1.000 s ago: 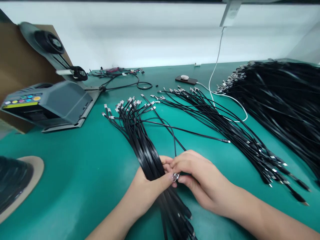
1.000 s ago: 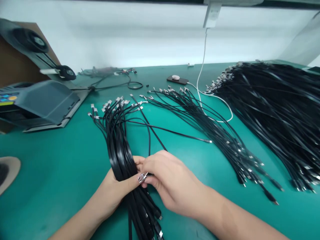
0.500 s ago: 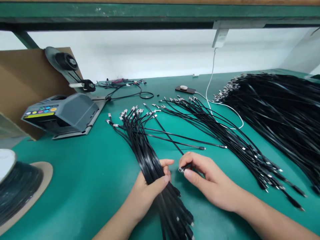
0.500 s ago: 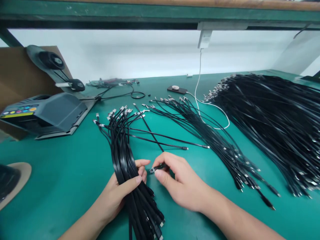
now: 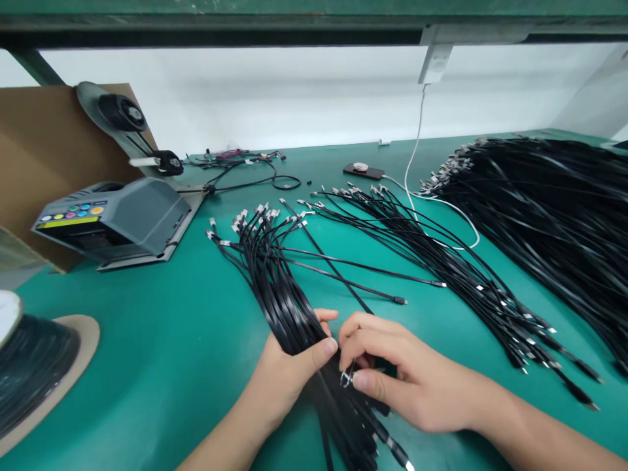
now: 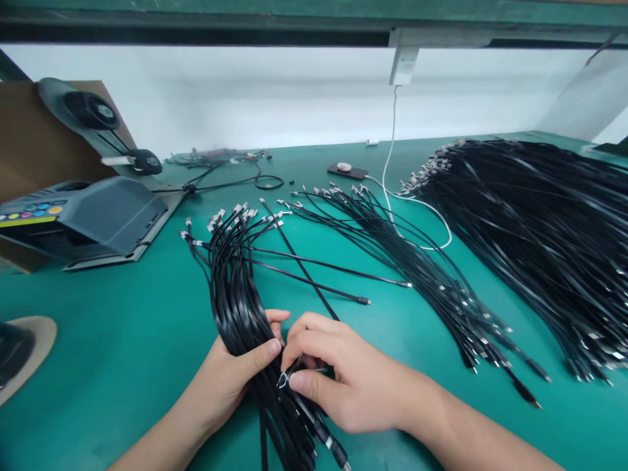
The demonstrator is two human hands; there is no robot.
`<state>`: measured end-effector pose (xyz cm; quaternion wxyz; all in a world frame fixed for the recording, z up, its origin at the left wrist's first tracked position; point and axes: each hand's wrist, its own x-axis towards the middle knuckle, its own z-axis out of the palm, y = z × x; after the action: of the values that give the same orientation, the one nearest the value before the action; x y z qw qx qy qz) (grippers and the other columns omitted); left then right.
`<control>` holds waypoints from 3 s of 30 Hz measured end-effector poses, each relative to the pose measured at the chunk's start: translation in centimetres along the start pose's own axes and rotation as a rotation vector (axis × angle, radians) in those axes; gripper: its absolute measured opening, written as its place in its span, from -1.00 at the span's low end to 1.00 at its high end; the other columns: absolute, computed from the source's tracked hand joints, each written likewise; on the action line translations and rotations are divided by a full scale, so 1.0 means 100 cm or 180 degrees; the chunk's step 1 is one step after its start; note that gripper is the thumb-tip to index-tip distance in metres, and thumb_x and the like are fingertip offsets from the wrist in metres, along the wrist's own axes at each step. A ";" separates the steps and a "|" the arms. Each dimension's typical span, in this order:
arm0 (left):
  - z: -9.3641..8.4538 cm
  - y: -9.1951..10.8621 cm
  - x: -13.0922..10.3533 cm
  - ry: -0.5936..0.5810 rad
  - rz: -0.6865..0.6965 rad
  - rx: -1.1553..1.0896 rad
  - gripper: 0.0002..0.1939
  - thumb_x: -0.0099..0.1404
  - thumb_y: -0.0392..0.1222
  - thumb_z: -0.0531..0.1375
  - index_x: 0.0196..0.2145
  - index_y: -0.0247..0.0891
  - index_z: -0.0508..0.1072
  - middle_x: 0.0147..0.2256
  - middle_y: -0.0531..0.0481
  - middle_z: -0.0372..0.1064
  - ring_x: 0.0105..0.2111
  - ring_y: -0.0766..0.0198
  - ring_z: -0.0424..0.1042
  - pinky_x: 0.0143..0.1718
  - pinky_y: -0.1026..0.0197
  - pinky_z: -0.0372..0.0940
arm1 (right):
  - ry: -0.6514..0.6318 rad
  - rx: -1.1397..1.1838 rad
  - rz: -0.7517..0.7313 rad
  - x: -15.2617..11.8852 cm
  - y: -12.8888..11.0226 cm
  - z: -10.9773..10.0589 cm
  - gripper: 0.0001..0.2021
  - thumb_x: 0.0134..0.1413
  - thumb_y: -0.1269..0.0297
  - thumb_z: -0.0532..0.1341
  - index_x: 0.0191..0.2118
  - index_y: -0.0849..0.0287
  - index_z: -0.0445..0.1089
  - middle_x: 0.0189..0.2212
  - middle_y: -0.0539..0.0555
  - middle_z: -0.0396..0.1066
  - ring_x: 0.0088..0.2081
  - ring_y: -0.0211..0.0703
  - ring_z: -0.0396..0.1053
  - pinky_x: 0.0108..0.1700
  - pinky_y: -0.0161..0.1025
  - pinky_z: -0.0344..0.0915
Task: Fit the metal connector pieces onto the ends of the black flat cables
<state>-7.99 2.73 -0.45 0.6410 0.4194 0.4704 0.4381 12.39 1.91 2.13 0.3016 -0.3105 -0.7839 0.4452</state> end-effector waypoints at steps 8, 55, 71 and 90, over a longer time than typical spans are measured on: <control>-0.002 -0.001 0.000 0.0125 0.0012 0.0235 -0.61 0.02 0.00 0.48 -0.21 -0.20 0.63 -0.31 -0.02 0.44 -0.31 0.18 0.39 -0.26 0.20 0.25 | 0.0550 -0.0037 0.0474 -0.001 0.008 0.005 -0.86 0.39 0.22 0.05 -0.15 0.11 0.31 -0.31 0.00 0.36 -0.29 -0.21 0.29 -0.22 -0.26 0.28; 0.006 0.004 0.001 -0.0558 -0.0133 -0.0141 -0.76 0.11 -0.25 0.41 -0.36 -0.25 0.41 -0.43 0.10 0.46 -0.36 0.27 0.50 -0.25 0.23 0.36 | 0.1237 0.0693 0.1061 0.015 0.013 0.029 -0.75 0.29 0.13 0.15 -0.39 0.13 0.28 -0.52 -0.05 0.38 -0.44 -0.24 0.34 -0.34 -0.31 0.26; 0.006 0.008 -0.003 -0.0441 -0.0505 -0.0194 -0.66 0.08 -0.12 0.46 -0.31 -0.25 0.41 -0.46 0.02 0.56 -0.41 0.28 0.50 -0.35 0.28 0.36 | 0.1461 0.0608 0.0935 0.019 0.012 0.024 -0.83 0.26 0.22 0.16 -0.37 0.12 0.30 -0.53 -0.10 0.34 -0.47 -0.29 0.25 -0.38 -0.36 0.19; 0.004 0.008 -0.004 -0.0610 -0.0466 0.0088 -0.76 0.17 -0.09 0.40 -0.33 -0.25 0.45 -0.43 0.00 0.52 -0.37 0.23 0.48 -0.31 0.26 0.36 | 0.1279 0.0103 0.0438 0.010 0.014 0.020 -0.81 0.40 0.28 0.01 -0.18 0.14 0.35 -0.35 -0.01 0.36 -0.36 -0.26 0.37 -0.25 -0.28 0.29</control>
<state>-7.83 2.56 0.48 0.7075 0.4327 0.4422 0.3415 10.56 2.22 0.27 0.4257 -0.4409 -0.6777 0.4064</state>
